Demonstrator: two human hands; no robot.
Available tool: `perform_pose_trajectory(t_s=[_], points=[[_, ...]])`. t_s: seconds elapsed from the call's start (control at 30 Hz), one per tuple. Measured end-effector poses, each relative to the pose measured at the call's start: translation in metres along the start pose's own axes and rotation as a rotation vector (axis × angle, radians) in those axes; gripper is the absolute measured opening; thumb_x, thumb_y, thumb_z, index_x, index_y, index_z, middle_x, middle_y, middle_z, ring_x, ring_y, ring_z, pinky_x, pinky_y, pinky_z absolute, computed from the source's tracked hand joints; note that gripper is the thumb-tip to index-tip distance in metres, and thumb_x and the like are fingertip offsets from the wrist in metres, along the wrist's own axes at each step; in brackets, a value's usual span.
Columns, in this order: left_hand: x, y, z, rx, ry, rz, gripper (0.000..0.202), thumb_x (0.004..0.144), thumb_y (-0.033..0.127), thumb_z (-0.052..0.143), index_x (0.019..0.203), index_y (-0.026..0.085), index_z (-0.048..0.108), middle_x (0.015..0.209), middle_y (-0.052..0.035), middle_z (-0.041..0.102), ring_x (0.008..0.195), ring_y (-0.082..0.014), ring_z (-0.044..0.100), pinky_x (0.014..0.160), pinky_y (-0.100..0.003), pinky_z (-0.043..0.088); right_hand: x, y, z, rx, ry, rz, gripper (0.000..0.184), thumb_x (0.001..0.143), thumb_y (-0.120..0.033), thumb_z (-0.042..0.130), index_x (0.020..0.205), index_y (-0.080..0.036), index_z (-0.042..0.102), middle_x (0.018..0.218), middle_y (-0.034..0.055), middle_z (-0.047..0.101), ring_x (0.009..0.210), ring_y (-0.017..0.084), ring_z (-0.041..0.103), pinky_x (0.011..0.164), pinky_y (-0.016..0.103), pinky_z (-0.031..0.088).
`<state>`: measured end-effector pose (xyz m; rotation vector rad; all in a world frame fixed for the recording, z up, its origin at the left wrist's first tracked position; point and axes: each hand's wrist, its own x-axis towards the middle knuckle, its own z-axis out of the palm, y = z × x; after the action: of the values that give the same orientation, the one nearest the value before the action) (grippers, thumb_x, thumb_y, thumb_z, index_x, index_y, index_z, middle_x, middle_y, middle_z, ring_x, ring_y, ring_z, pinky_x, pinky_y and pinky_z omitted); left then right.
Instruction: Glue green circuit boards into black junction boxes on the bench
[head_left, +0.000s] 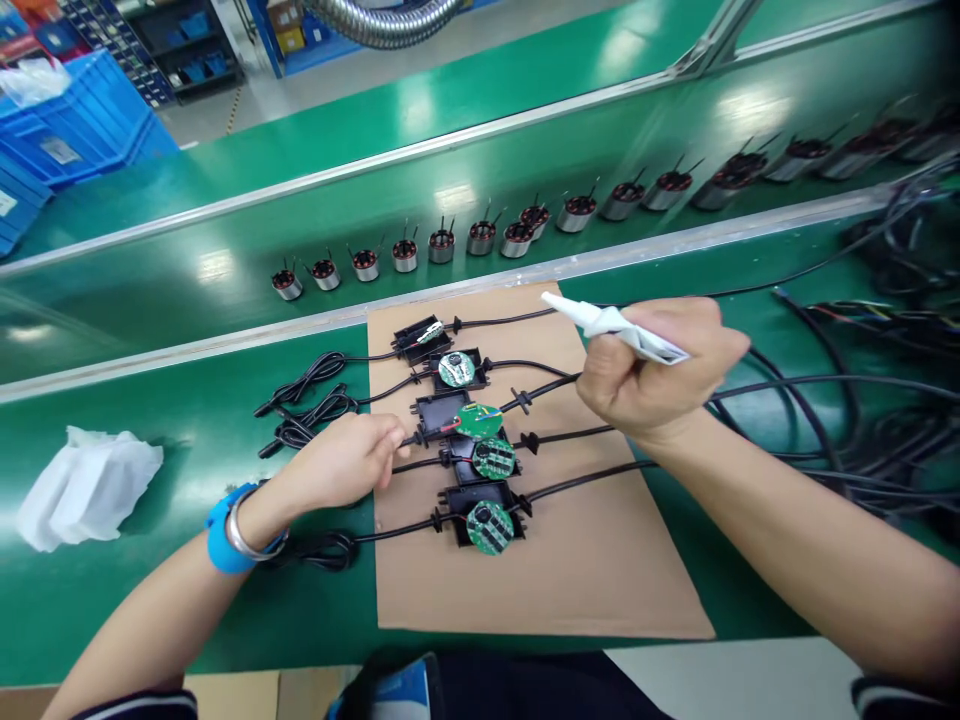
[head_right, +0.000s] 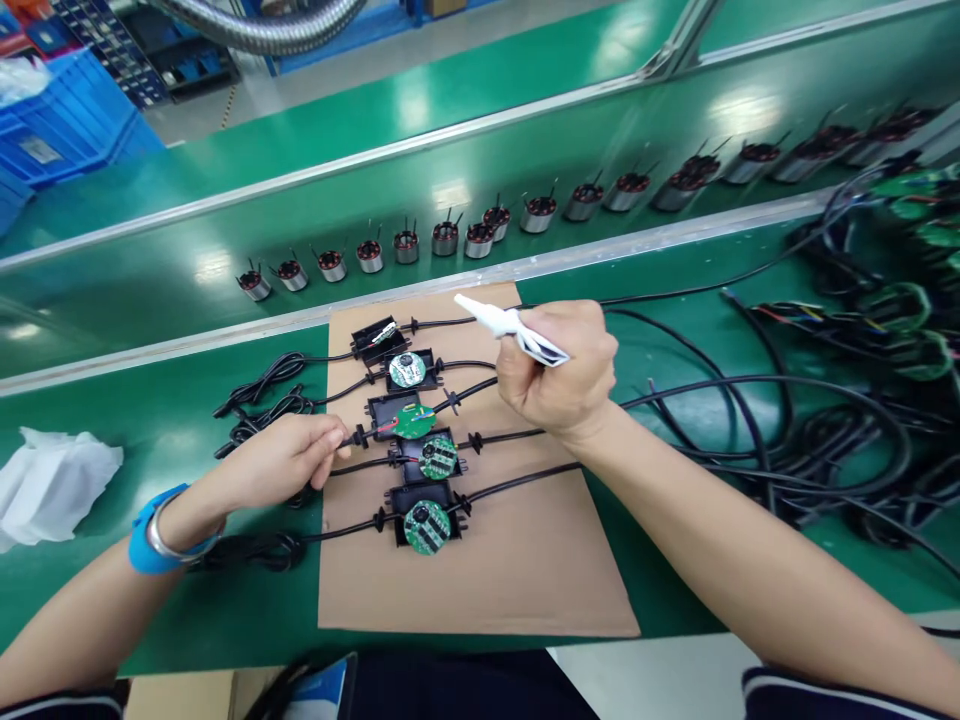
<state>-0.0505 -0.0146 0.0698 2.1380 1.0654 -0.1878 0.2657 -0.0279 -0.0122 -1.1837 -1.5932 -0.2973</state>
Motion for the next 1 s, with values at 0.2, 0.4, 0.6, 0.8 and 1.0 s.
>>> perform_pose_trajectory(t_s=[0.2,0.4,0.6,0.8,1.0], points=[[0.005,-0.013,0.014,0.474,0.532,0.275,0.012,0.097,0.02,0.048,0.104,0.02,0.058,0.096,-0.0035,0.068,0.075,-0.0138,0.065,0.054,-0.022,0.045,0.014,-0.023,0.005,-0.123,0.166,-0.236,0.031,0.09,-0.017,0.06,0.119,-0.019,0.051,0.088,0.0085,0.062,0.074,0.022,0.065,0.055,0.032,0.051],[-0.034,-0.024,0.004,0.711,0.926,0.614,0.029,0.086,0.009,0.069,0.113,0.018,0.061,0.102,-0.0051,0.072,0.082,-0.0138,0.067,0.07,-0.023,0.052,0.013,-0.026,0.004,-0.216,0.104,-0.113,0.022,0.093,-0.022,0.057,0.113,-0.021,0.049,0.087,0.0082,0.062,0.071,0.02,0.066,0.052,0.03,0.051],[-0.041,0.004,-0.02,0.867,0.594,0.26,0.01,0.095,0.022,0.06,0.089,0.021,0.068,0.077,0.0005,0.073,0.062,-0.0159,0.066,0.05,-0.027,0.04,0.003,-0.023,0.025,-0.26,-0.041,-0.136,0.018,0.095,-0.027,0.051,0.11,-0.015,0.051,0.085,0.0096,0.066,0.071,0.021,0.067,0.049,0.029,0.048],[0.014,-0.005,0.0,0.801,0.104,-0.091,0.036,0.102,0.03,0.042,0.082,0.017,0.069,0.077,-0.0071,0.073,0.072,-0.0234,0.069,0.057,-0.03,0.041,-0.027,-0.006,0.046,-0.35,-0.236,-0.111,0.023,0.095,-0.031,0.046,0.096,-0.013,0.061,0.078,0.0115,0.068,0.049,0.017,0.054,0.039,0.029,0.031],[0.014,0.002,0.028,0.877,0.315,-0.049,0.031,0.096,0.041,0.057,0.094,0.012,0.069,0.09,-0.0129,0.066,0.087,-0.0309,0.063,0.075,-0.043,0.05,-0.031,0.005,0.032,-0.283,-0.414,-0.029,0.03,0.093,-0.036,0.044,0.084,-0.016,0.063,0.073,0.0104,0.069,0.057,0.018,0.059,0.046,0.028,0.038]])
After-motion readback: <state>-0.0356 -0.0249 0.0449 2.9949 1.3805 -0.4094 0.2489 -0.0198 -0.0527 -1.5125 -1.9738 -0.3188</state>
